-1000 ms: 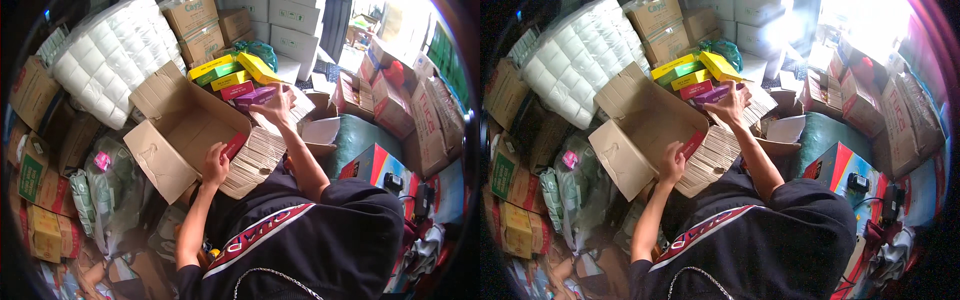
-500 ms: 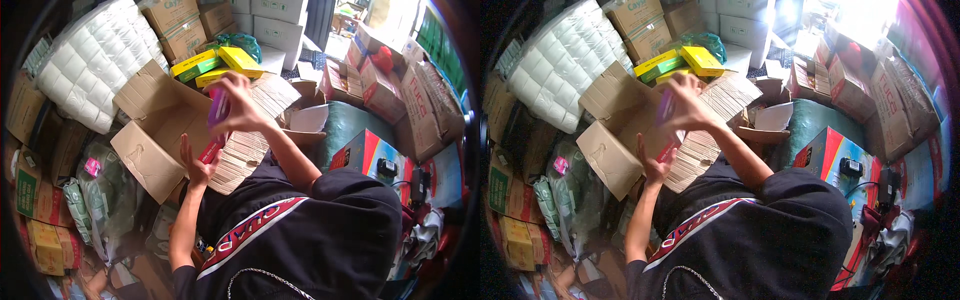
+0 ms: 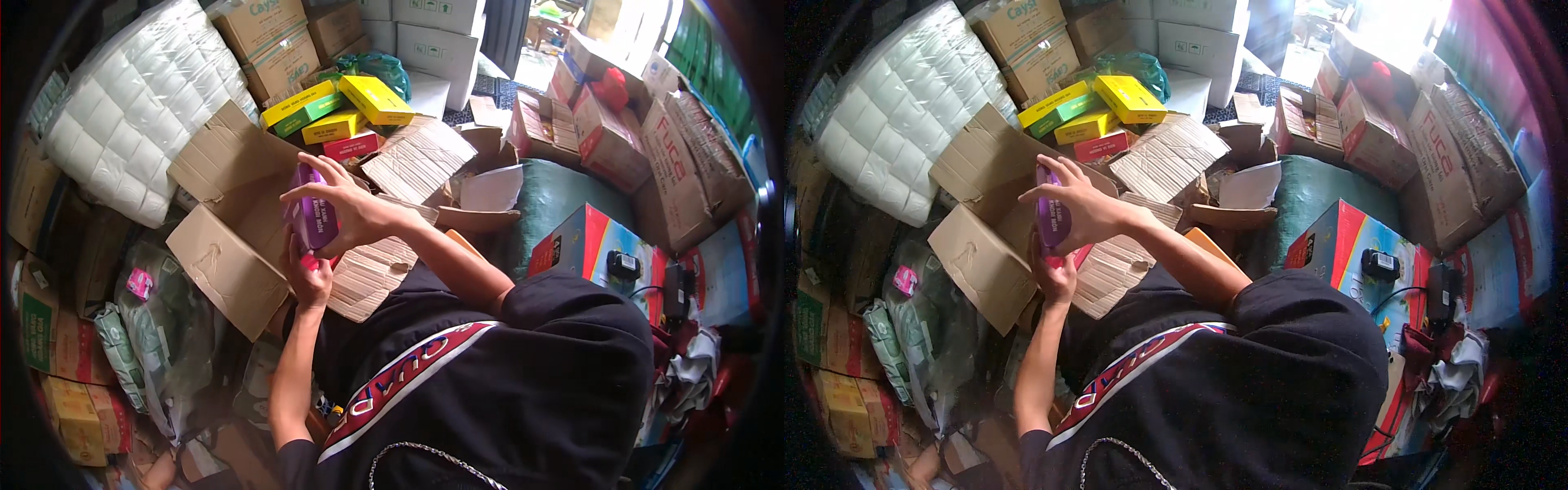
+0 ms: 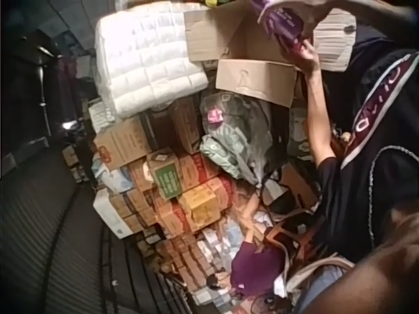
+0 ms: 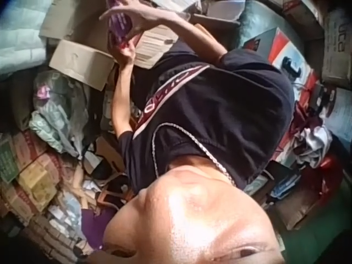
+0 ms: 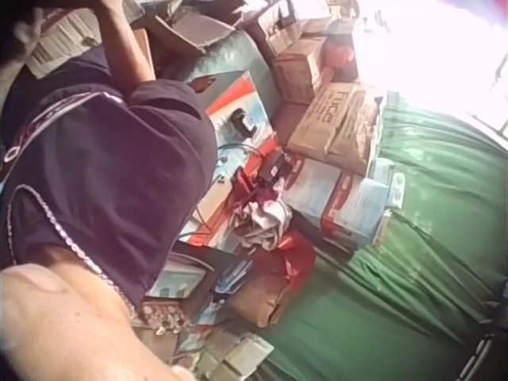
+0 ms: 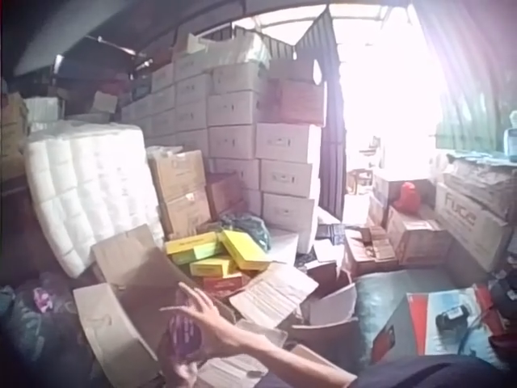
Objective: Packing various boxed products into a larger cardboard shipping box.
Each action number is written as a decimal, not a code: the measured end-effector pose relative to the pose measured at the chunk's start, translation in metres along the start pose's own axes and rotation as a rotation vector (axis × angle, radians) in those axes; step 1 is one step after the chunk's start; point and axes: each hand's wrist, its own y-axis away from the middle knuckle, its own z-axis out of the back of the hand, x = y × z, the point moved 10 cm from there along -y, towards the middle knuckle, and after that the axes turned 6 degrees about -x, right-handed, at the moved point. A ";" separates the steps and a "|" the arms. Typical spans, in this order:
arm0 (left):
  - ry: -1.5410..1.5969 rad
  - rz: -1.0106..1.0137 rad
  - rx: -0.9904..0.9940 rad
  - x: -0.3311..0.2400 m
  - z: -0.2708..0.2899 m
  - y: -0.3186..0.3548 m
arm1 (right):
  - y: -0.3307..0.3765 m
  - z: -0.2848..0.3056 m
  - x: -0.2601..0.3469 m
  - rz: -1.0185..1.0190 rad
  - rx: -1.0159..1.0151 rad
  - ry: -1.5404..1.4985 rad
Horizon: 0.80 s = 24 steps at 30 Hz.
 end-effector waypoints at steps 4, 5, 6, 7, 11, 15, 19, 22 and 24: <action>-0.167 -0.023 0.072 -0.010 -0.006 -0.009 | 0.004 -0.016 -0.030 -0.074 -0.005 -0.117; -0.158 0.017 0.112 -0.004 -0.010 -0.006 | 0.007 -0.024 -0.037 -0.117 0.034 -0.118; -0.159 0.020 0.113 -0.005 -0.012 -0.002 | 0.011 -0.027 -0.040 -0.118 0.036 -0.120; -0.082 0.095 0.145 0.000 -0.017 -0.001 | 0.014 -0.035 -0.043 -0.138 0.113 -0.028; -0.063 0.159 0.263 -0.004 -0.030 -0.003 | 0.029 -0.048 -0.073 -0.275 0.242 0.078; -0.098 0.263 0.411 0.009 -0.042 0.004 | 0.047 -0.065 -0.121 -0.350 0.220 0.096; -0.058 0.314 0.471 0.015 -0.046 0.005 | 0.055 -0.070 -0.148 -0.300 0.109 0.155; -0.016 0.259 0.479 0.014 -0.050 0.005 | 0.060 -0.071 -0.160 -0.321 0.103 0.098; -0.002 0.230 0.482 0.014 -0.050 0.008 | 0.057 -0.076 -0.171 -0.331 0.187 0.124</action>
